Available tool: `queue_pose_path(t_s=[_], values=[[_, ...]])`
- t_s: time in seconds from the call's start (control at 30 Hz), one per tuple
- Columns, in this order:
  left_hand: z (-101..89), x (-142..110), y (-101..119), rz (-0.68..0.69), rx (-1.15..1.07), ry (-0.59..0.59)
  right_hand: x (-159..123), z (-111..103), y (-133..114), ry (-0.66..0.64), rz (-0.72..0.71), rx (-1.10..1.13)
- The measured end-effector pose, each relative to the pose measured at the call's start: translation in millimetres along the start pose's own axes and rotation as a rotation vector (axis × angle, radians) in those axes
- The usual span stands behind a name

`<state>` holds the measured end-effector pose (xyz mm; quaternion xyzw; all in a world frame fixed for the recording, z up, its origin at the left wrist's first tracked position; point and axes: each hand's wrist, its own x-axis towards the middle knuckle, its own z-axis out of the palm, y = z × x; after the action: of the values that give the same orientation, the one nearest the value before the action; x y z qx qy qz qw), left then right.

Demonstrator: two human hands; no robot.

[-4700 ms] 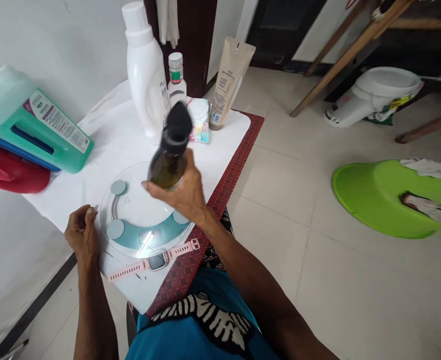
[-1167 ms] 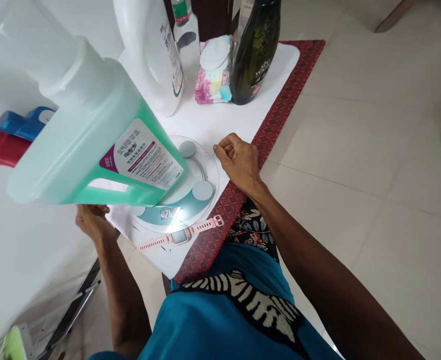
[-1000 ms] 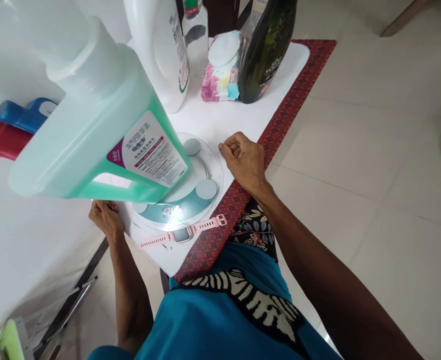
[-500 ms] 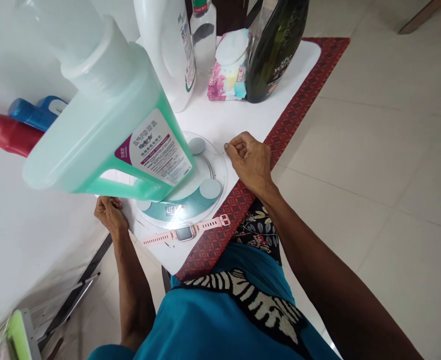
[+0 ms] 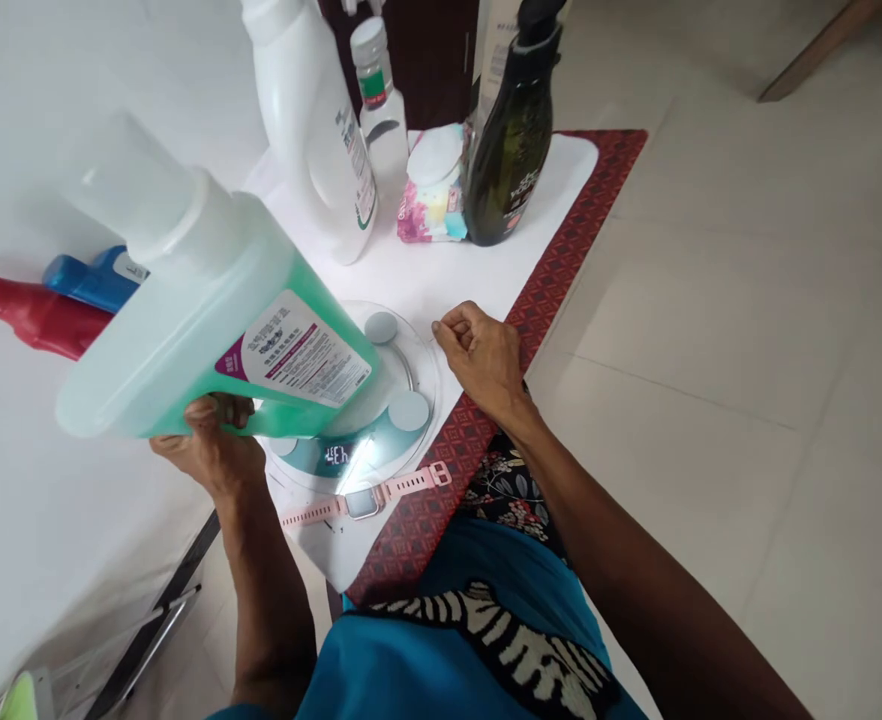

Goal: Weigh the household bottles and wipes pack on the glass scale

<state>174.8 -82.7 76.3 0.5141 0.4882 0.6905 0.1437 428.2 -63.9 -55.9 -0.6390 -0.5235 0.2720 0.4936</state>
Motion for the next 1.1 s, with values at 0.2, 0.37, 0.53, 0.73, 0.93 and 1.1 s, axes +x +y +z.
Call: queue_pose_path(t_s=[0.2, 0.37, 0.53, 0.73, 0.93, 1.1], values=[[23.1, 41, 13, 0.071, 0.005, 0.154, 1, -1, 1, -0.011, -0.021, -0.004], [50.6, 104, -6, 0.275, -0.096, 0.197, 1, -1, -1, -0.019, -0.022, -0.023], [94.2, 163, -56, 0.102, -0.056, 0.291, 0, -2, 0, -0.024, -0.048, -0.023], [162.8, 197, -91, -0.102, -0.048, 0.317, -1, -2, 1, -0.002, -0.05, 0.006], [207.3, 189, -129, -0.077, -0.049, 0.199, -1, -4, -1, -0.002, -0.026, 0.047], [210.4, 172, -147, -0.056, -0.049, 0.195, -3, -6, 1, -0.033, -0.014, 0.034]])
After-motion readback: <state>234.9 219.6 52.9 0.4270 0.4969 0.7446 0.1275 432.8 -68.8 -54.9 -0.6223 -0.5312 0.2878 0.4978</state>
